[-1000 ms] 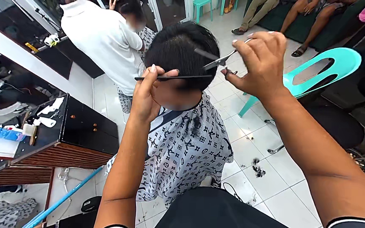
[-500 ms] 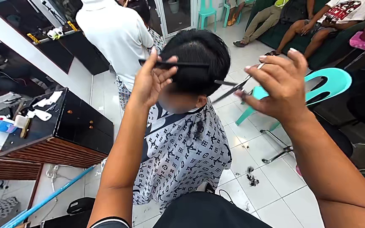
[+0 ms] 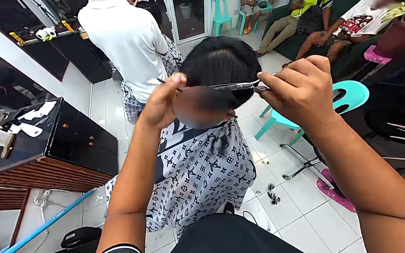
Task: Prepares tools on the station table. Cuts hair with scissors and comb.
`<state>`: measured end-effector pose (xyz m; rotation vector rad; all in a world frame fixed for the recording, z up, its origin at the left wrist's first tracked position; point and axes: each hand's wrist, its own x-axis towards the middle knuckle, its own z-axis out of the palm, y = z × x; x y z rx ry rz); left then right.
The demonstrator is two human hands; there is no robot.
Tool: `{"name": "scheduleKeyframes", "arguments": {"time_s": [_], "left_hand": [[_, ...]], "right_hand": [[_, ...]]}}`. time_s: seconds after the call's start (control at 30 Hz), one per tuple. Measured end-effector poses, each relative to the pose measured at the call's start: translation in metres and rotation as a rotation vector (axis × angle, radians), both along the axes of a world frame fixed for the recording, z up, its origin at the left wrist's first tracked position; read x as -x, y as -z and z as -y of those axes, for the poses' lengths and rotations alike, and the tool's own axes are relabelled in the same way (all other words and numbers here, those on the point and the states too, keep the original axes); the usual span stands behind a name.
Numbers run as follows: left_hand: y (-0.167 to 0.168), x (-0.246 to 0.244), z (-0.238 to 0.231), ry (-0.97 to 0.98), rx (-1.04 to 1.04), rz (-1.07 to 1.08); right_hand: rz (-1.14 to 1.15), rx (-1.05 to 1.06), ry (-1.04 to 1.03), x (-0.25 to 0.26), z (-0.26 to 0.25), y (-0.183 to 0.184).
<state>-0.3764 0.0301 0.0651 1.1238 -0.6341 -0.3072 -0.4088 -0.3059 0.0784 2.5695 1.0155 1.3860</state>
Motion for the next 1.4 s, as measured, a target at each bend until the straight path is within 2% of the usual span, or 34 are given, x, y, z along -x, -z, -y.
{"name": "scheduleKeyframes", "arguments": {"time_s": [0.07,0.13,0.2,0.3,0.43,0.5,0.6,0.67,0.77,0.9,1.03,1.13,1.2,1.23,1.3,1.4], "left_hand": [[-0.014,-0.006,0.003,-0.068,0.052,0.025],[-0.029,-0.012,0.014,-0.218,0.092,-0.053],[-0.029,-0.016,0.022,-0.319,0.073,-0.15],[0.001,-0.004,0.024,-0.342,-0.033,-0.129],[0.035,0.027,0.02,-0.2,-0.273,0.128],[0.026,0.037,0.031,-0.202,-0.329,0.229],[-0.005,0.035,0.07,-0.391,-0.163,0.235],[-0.021,0.028,0.097,-0.543,-0.051,0.161],[-0.015,0.032,0.113,-0.731,-0.108,0.01],[0.008,0.054,0.113,-0.664,-0.169,0.039],[0.002,0.063,0.111,-0.452,-0.231,0.15],[-0.026,0.049,0.13,-0.593,-0.164,0.213],[-0.041,0.034,0.148,-0.731,-0.114,0.172],[-0.043,0.029,0.156,-0.788,-0.132,0.124],[-0.029,0.03,0.17,-0.859,-0.305,0.077],[0.017,0.052,0.176,-0.754,-0.595,0.302]], "right_hand": [[-0.013,0.006,0.024,0.007,0.003,0.002],[-0.003,0.006,0.011,0.011,0.003,0.006],[0.01,-0.003,-0.018,0.014,0.003,0.012],[-0.077,-0.024,-0.016,0.018,0.015,0.019],[-0.153,-0.202,-0.014,0.0,0.068,0.03],[-0.126,-0.301,-0.026,-0.021,0.093,0.037],[-0.121,-0.367,-0.065,-0.055,0.114,0.045],[-0.071,-0.387,-0.111,-0.079,0.119,0.05],[-0.067,-0.372,-0.166,-0.109,0.114,0.057],[-0.069,-0.317,-0.315,-0.124,0.087,0.062],[0.022,-0.288,-0.499,-0.122,0.07,0.076],[0.034,-0.319,-0.581,-0.124,0.074,0.09],[-0.052,-0.321,-0.543,-0.124,0.081,0.098],[-0.107,-0.344,-0.515,-0.124,0.085,0.102],[-0.201,-0.433,-0.459,-0.127,0.097,0.109],[-0.278,-0.576,-0.384,-0.135,0.117,0.123]]}}
